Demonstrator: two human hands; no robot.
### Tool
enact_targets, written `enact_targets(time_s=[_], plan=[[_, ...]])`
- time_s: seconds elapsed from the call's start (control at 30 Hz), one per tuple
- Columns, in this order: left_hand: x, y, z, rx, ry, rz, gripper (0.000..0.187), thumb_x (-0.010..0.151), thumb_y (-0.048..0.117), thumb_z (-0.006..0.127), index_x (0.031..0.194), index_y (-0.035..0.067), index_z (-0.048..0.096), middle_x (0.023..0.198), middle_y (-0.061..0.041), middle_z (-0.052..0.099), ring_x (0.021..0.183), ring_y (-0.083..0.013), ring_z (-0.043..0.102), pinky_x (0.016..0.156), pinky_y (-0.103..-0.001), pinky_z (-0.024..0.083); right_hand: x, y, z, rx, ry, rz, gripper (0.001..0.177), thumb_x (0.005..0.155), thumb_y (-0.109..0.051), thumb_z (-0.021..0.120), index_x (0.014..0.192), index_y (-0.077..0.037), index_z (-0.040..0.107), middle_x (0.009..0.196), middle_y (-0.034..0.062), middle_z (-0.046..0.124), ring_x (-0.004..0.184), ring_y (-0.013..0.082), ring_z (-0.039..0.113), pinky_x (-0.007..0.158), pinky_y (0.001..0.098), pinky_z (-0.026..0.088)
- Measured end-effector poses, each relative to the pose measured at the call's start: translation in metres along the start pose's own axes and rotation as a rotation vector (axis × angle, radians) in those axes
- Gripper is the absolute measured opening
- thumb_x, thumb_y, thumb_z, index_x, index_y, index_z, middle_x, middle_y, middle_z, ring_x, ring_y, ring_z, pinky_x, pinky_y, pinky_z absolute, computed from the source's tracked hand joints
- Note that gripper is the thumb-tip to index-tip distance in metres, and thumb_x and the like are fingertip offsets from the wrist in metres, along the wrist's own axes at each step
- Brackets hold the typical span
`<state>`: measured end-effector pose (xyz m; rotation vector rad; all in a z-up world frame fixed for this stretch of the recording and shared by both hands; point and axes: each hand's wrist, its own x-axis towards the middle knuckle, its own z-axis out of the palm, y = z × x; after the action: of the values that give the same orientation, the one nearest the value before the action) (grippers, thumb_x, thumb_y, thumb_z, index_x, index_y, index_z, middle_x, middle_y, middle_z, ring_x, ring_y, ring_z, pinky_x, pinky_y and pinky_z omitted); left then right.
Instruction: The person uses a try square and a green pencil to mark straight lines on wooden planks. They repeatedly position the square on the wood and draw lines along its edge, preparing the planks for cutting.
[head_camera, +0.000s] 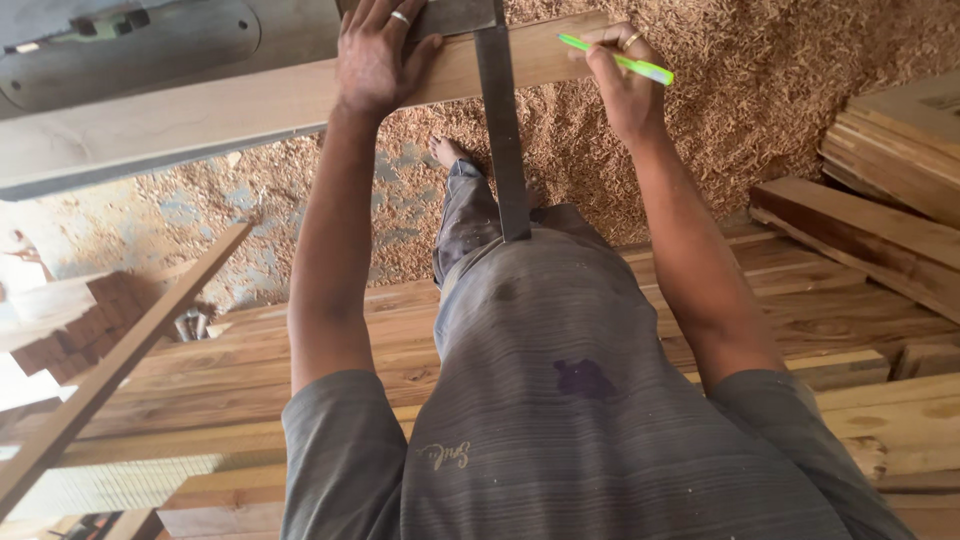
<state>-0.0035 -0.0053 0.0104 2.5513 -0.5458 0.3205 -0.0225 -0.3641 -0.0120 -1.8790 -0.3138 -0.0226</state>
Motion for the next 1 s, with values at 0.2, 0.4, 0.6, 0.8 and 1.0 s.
enact_targets(time_s=[0.2, 0.4, 0.6, 0.8, 1.0], plan=[[0.017, 0.017, 0.014, -0.039, -0.029, 0.001, 0.044, 0.102, 0.035, 0.078, 0.136, 0.010, 0.066, 0.132, -0.010, 0.065, 0.122, -0.0317, 0.060, 0.097, -0.052, 0.048, -0.004, 0.014, 0.001, 0.111, 0.023, 0.076, 0.014, 0.106, -0.012, 0.048, 0.103, -0.003, 0.058, 0.107, 0.0208, 0.076, 0.097, 0.0211, 0.075, 0.082, 0.0349, 0.063], [0.027, 0.024, 0.035, -0.024, -0.069, -0.020, 0.047, 0.101, 0.039, 0.078, 0.136, 0.011, 0.066, 0.128, -0.010, 0.066, 0.119, -0.0312, 0.061, 0.097, -0.053, 0.048, -0.005, 0.003, 0.001, 0.133, 0.051, 0.089, 0.014, 0.106, -0.013, 0.049, 0.104, -0.003, 0.058, 0.106, 0.0193, 0.076, 0.104, 0.0250, 0.075, 0.099, 0.0424, 0.062], [0.024, 0.012, 0.046, 0.020, -0.074, 0.016, 0.046, 0.103, 0.039, 0.077, 0.136, 0.009, 0.065, 0.126, -0.012, 0.066, 0.117, -0.0293, 0.063, 0.097, -0.052, 0.049, -0.001, -0.009, 0.000, 0.165, 0.046, 0.102, 0.016, 0.106, -0.011, 0.048, 0.110, -0.002, 0.061, 0.107, 0.0179, 0.075, 0.108, 0.0241, 0.076, 0.095, 0.0389, 0.061], [0.024, 0.017, 0.042, 0.023, -0.057, 0.064, 0.040, 0.106, 0.037, 0.075, 0.133, 0.008, 0.067, 0.122, -0.011, 0.069, 0.115, -0.0307, 0.064, 0.095, -0.051, 0.049, -0.002, -0.013, -0.001, 0.138, 0.036, 0.099, 0.015, 0.108, -0.011, 0.050, 0.109, -0.001, 0.061, 0.107, 0.0175, 0.075, 0.110, 0.0234, 0.076, 0.095, 0.0371, 0.059], [0.027, 0.021, 0.036, 0.021, -0.048, 0.082, 0.039, 0.105, 0.036, 0.076, 0.131, 0.007, 0.068, 0.119, -0.011, 0.070, 0.113, -0.0313, 0.063, 0.094, -0.050, 0.049, -0.002, -0.018, -0.004, 0.139, 0.030, 0.083, 0.017, 0.109, -0.012, 0.050, 0.111, -0.001, 0.063, 0.108, 0.0163, 0.077, 0.107, 0.0228, 0.075, 0.100, 0.0387, 0.059]])
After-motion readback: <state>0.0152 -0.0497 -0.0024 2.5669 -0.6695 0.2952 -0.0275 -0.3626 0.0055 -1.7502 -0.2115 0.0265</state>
